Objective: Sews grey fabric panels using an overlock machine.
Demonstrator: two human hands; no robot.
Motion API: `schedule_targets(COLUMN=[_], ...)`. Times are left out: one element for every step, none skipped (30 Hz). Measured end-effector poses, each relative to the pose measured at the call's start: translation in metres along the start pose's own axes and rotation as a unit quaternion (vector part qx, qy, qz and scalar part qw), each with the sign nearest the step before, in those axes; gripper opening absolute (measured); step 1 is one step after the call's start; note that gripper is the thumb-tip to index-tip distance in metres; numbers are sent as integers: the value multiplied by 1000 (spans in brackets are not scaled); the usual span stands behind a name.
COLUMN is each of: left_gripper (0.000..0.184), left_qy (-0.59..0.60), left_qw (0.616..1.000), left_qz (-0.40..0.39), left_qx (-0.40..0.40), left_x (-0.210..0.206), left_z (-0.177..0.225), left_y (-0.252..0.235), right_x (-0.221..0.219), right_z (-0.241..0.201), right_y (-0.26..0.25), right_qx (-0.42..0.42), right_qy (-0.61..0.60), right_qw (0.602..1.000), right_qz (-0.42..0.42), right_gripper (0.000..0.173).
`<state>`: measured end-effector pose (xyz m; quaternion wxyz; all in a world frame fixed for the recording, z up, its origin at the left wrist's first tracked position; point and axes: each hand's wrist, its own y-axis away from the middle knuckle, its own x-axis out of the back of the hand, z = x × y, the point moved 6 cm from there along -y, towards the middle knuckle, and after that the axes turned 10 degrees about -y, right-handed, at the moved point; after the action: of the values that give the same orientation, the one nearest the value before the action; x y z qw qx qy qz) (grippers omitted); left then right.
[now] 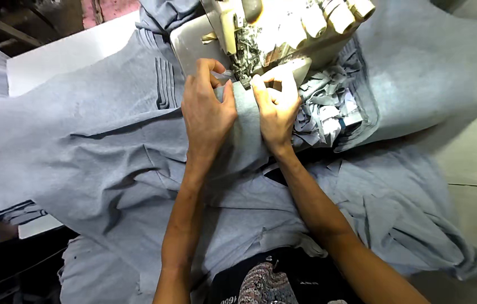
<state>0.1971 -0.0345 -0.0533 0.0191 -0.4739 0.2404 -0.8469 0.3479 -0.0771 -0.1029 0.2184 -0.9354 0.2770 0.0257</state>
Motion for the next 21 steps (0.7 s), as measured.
schedule_targets(left_gripper=[30, 29, 29, 31, 35, 38, 43, 52, 64, 77, 86, 90, 90, 87, 80, 69, 58, 47, 41, 36, 33], left_qy=[5, 10, 5, -7, -25, -52, -89, -129, -162, -182, -183, -179, -174, -169, -169, -180, -196, -207, -198, -169, -131], left_qw=[1000, 999, 998, 998, 999, 998, 994, 983, 967, 949, 935, 929, 927, 930, 933, 932, 926, 921, 920, 923, 925], left_qz=[3, 3, -6, -3, 7, 25, 47, 68, 86, 94, 101, 108, 112, 111, 103, 88, 79, 81, 91, 113, 143], left_qx=[-17, -39, -56, -60, -41, -4, 47, 112, 177, 240, 286, 306, 312, 307, 299, 302, 314, 322, 327, 328, 326], left_x=[2, 7, 15, 27, 40, 56, 74, 94, 113, 128, 139, 146, 147, 146, 144, 142, 141, 143, 148, 156, 167], left_z=[0, -2, -7, -20, -41, -72, -107, -143, -177, -204, -224, -236, -242, -244, -243, -243, -243, -246, -248, -250, -254], left_y=[3, 10, 21, 34, 46, 61, 81, 107, 136, 162, 184, 199, 207, 211, 211, 210, 208, 205, 204, 204, 207], right_x=[4, 9, 14, 20, 27, 33, 39, 44, 50, 55, 60, 63, 64, 65, 66, 67, 67, 68, 69, 69, 70], right_z=[-3, -5, -6, -7, -8, -8, -9, -9, -8, -8, -8, -9, -10, -11, -12, -12, -12, -12, -12, -12, -12], right_y=[7, 14, 21, 29, 38, 45, 52, 58, 66, 73, 79, 84, 87, 88, 89, 88, 87, 86, 85, 84, 83], right_qx=[-25, -50, -75, -97, -112, -117, -120, -123, -126, -133, -141, -145, -144, -137, -128, -119, -114, -113, -113, -111, -108], right_qy=[18, 29, 37, 44, 54, 76, 103, 128, 146, 158, 162, 161, 159, 158, 160, 163, 164, 165, 165, 163, 161], right_qw=[999, 998, 995, 992, 989, 986, 982, 977, 973, 971, 969, 969, 970, 971, 973, 974, 975, 975, 975, 976, 977], right_qz=[-13, -30, -48, -65, -79, -93, -106, -118, -123, -123, -121, -119, -116, -111, -105, -101, -98, -96, -93, -91, -87], right_gripper=[9, 11, 13, 16, 19, 22, 24, 25, 24, 22, 20, 18, 17, 15, 14, 13, 13, 14, 14, 15, 16])
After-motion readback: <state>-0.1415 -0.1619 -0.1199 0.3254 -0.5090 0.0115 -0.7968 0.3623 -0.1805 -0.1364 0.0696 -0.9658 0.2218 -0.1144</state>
